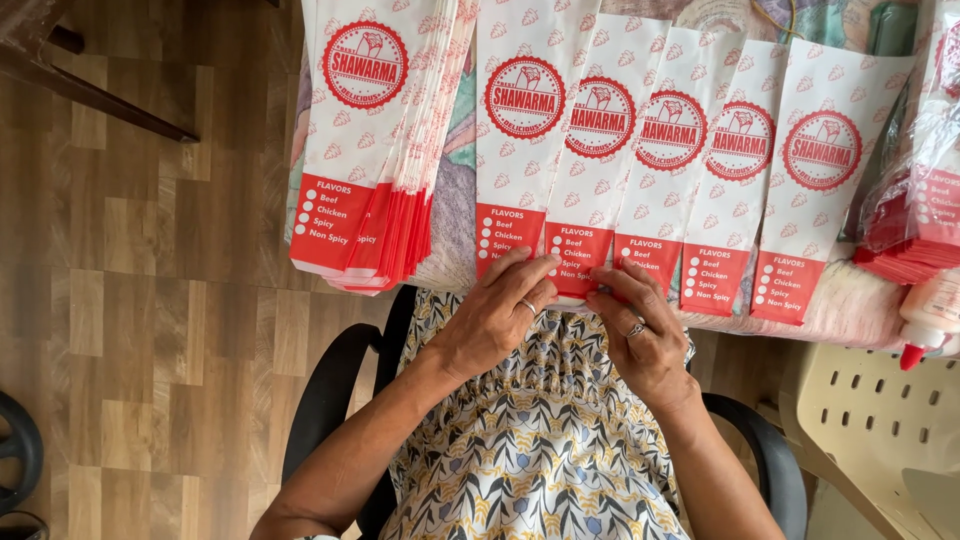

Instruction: Organizing and stacking printed paper food sleeves on a table for packaging.

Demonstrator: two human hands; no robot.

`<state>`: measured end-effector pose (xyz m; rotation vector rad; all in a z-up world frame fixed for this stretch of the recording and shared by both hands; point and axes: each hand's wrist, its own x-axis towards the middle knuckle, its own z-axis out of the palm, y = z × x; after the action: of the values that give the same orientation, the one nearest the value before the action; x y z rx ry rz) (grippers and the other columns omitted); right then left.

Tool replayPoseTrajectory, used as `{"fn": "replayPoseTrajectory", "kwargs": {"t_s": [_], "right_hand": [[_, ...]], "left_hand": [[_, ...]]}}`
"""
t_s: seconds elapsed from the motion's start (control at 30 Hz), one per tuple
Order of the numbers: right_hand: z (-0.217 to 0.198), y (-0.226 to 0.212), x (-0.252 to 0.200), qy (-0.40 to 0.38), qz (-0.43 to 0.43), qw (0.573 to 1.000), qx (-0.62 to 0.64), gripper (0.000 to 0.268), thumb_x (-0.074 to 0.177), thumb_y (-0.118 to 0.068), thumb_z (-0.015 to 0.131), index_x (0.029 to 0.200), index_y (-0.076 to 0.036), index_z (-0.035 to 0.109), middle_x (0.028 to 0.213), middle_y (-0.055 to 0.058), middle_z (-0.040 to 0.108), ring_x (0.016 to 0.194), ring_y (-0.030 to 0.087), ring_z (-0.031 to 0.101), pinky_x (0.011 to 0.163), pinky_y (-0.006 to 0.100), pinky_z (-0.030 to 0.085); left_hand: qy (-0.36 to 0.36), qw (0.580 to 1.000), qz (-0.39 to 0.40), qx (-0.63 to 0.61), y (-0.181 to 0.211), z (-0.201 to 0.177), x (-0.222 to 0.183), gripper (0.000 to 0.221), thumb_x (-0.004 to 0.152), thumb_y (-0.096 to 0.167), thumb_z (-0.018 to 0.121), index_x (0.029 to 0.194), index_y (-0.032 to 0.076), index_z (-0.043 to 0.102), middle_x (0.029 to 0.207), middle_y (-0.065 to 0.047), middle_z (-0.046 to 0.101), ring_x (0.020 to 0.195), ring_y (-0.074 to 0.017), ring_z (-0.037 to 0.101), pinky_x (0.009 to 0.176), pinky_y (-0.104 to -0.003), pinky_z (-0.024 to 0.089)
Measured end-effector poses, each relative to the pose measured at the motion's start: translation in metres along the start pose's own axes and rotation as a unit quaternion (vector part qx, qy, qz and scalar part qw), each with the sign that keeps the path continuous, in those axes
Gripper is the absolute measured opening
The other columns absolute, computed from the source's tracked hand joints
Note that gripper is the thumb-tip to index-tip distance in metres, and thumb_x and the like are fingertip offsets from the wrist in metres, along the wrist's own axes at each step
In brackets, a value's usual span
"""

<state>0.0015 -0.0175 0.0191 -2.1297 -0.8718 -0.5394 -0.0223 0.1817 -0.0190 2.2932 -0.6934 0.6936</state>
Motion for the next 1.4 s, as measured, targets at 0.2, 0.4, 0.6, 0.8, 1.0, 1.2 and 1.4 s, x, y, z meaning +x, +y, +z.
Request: {"fn": "replayPoseTrajectory", "kwargs": {"t_s": [0.2, 0.4, 0.6, 0.8, 1.0, 1.2, 1.4], "right_hand": [[0.001, -0.008, 0.009, 0.0, 0.046, 0.999, 0.012, 0.002, 0.091, 0.007, 0.073, 0.091, 0.007, 0.075, 0.104, 0.019, 0.073, 0.102, 0.035, 0.073, 0.107, 0.054, 0.05], [0.001, -0.013, 0.017, 0.015, 0.119, 0.992, 0.034, 0.008, 0.089, 0.004, 0.078, 0.083, 0.005, 0.073, 0.097, 0.015, 0.073, 0.098, 0.033, 0.073, 0.105, 0.054, 0.052], [0.005, -0.012, 0.02, 0.029, 0.142, 0.987, 0.062, 0.016, 0.083, 0.006, 0.082, 0.085, 0.006, 0.065, 0.094, 0.017, 0.072, 0.1, 0.037, 0.072, 0.108, 0.06, 0.048], [0.011, -0.012, 0.016, 0.026, 0.134, 0.991, 0.012, 0.021, 0.089, -0.001, 0.082, 0.098, 0.004, 0.063, 0.095, 0.016, 0.067, 0.098, 0.038, 0.069, 0.105, 0.06, 0.049], [0.002, -0.015, 0.018, 0.015, 0.167, 0.985, 0.046, 0.005, 0.096, 0.004, 0.071, 0.097, 0.002, 0.067, 0.099, 0.014, 0.071, 0.102, 0.035, 0.072, 0.095, 0.047, 0.057], [0.001, -0.015, 0.015, 0.007, 0.157, 0.987, 0.025, 0.012, 0.093, 0.005, 0.074, 0.101, 0.001, 0.067, 0.102, 0.014, 0.071, 0.105, 0.037, 0.072, 0.095, 0.048, 0.056], [0.002, -0.015, 0.017, 0.007, 0.157, 0.987, 0.019, 0.014, 0.091, 0.006, 0.076, 0.1, 0.001, 0.068, 0.102, 0.014, 0.072, 0.104, 0.037, 0.072, 0.095, 0.049, 0.056]], "left_hand": [[-0.02, 0.998, -0.066, -0.002, 0.011, -0.007, 0.016, 0.008, 0.098, 0.005, 0.067, 0.098, -0.003, 0.067, 0.12, -0.015, 0.062, 0.108, -0.0249, 0.069, 0.116, -0.049, 0.041], [-0.036, 0.983, -0.174, -0.055, 0.016, 0.001, 0.019, 0.013, 0.093, 0.001, 0.069, 0.082, 0.0, 0.064, 0.105, -0.008, 0.059, 0.119, -0.0219, 0.061, 0.117, -0.043, 0.035], [0.019, 0.96, -0.248, -0.128, 0.019, -0.001, 0.027, 0.02, 0.081, -0.008, 0.075, 0.077, 0.001, 0.058, 0.101, -0.009, 0.058, 0.113, -0.0299, 0.064, 0.106, -0.044, 0.047], [0.026, 0.942, -0.282, -0.18, 0.018, -0.009, 0.031, 0.022, 0.08, -0.012, 0.076, 0.086, 0.001, 0.058, 0.101, -0.009, 0.059, 0.109, -0.0318, 0.067, 0.096, -0.041, 0.056], [0.011, 0.941, -0.287, -0.181, 0.025, -0.012, 0.032, 0.016, 0.084, -0.016, 0.067, 0.091, -0.003, 0.061, 0.101, -0.012, 0.059, 0.111, -0.0362, 0.066, 0.095, -0.044, 0.058], [0.012, 0.97, -0.241, -0.016, 0.03, 0.006, 0.031, 0.028, 0.089, 0.017, 0.08, 0.099, 0.001, 0.059, 0.104, -0.012, 0.055, 0.111, -0.0282, 0.06, 0.102, -0.043, 0.048], [0.017, 0.96, -0.251, -0.125, 0.024, -0.002, 0.028, 0.018, 0.09, -0.005, 0.071, 0.103, -0.003, 0.059, 0.101, -0.013, 0.055, 0.103, -0.0311, 0.062, 0.089, -0.04, 0.057]]}}
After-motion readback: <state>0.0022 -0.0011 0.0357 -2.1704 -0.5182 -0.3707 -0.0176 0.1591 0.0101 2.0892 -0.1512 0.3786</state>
